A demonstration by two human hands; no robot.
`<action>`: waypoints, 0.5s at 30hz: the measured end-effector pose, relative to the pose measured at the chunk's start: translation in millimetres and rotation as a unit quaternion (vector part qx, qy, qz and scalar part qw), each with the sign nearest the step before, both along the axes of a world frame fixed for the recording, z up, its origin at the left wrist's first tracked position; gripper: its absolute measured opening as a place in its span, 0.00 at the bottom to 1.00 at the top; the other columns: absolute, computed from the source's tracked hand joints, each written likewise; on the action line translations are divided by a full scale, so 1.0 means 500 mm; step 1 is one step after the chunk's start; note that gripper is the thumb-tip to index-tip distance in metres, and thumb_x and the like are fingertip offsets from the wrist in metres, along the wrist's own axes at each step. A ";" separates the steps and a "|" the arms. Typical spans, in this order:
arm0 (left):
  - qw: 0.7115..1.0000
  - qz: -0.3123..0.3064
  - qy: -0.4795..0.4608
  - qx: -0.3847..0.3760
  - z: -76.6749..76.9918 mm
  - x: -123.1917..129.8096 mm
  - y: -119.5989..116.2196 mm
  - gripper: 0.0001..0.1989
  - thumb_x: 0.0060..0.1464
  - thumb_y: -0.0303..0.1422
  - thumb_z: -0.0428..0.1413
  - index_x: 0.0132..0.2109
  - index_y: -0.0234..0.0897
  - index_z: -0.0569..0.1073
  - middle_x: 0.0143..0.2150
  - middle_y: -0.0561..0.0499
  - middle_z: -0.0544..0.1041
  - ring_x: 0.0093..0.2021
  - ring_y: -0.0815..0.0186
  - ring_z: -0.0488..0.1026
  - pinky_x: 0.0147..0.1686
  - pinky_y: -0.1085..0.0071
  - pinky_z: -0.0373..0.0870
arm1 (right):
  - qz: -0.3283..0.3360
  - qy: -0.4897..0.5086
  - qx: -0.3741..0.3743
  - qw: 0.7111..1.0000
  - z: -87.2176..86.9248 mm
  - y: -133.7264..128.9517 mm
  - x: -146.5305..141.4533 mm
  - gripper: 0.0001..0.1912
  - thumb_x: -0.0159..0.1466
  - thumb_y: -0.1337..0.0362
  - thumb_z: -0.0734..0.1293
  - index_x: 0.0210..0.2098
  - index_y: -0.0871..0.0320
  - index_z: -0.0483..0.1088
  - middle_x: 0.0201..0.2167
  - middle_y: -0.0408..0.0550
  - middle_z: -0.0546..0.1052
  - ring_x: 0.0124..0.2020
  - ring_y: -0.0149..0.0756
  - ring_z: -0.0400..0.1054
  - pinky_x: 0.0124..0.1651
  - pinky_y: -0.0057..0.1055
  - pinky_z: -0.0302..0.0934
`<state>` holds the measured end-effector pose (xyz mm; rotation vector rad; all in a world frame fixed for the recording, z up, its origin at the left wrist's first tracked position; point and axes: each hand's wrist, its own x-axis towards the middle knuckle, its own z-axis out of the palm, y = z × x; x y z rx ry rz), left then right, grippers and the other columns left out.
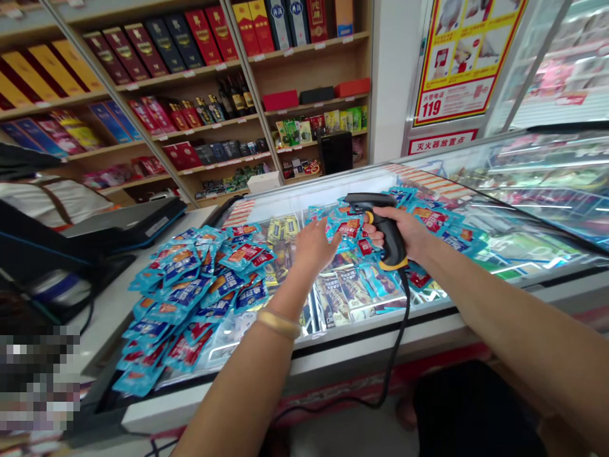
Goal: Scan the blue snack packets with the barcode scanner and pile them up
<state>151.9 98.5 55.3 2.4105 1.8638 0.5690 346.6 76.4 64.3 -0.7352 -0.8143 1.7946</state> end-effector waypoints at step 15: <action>0.999 0.022 -0.028 -0.024 -0.037 0.074 0.028 0.31 0.58 0.34 0.56 0.67 0.35 0.60 0.58 0.36 0.72 0.58 0.51 0.71 0.56 0.60 0.66 | -0.001 0.032 0.010 0.999 -0.002 -0.003 0.024 0.07 0.63 0.63 0.65 0.32 0.60 0.67 0.20 0.44 0.68 0.17 0.27 0.58 0.19 0.22 0.59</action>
